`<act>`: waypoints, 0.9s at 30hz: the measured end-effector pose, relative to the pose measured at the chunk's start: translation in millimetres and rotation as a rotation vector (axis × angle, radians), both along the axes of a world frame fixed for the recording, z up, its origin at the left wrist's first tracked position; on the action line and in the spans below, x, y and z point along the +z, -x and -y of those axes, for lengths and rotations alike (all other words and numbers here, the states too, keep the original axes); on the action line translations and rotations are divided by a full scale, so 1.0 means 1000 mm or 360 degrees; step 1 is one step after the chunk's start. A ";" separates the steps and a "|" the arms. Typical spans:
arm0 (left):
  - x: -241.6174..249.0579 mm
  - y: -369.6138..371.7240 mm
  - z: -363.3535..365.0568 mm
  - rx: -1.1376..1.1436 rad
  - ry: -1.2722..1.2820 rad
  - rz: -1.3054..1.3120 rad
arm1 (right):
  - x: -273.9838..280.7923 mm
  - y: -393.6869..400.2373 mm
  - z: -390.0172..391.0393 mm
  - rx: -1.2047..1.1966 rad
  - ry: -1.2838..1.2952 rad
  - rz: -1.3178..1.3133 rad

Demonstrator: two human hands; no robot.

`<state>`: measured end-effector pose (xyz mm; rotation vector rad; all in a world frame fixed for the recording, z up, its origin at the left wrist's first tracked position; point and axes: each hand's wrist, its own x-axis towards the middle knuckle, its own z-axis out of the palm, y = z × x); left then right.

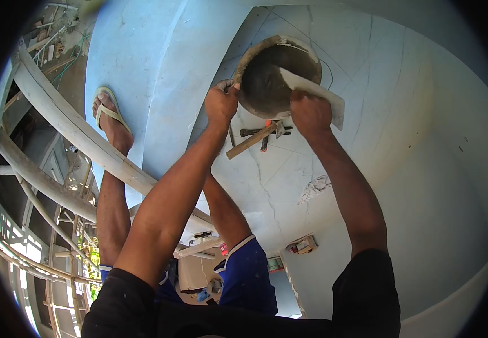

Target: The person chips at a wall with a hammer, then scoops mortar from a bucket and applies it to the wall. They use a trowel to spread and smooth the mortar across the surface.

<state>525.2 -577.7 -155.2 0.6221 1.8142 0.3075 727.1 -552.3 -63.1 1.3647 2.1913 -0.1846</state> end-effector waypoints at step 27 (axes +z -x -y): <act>-0.009 -0.016 0.018 0.0142 0.0121 0.0006 | -0.043 -0.022 -0.050 0.1219 0.0323 0.0543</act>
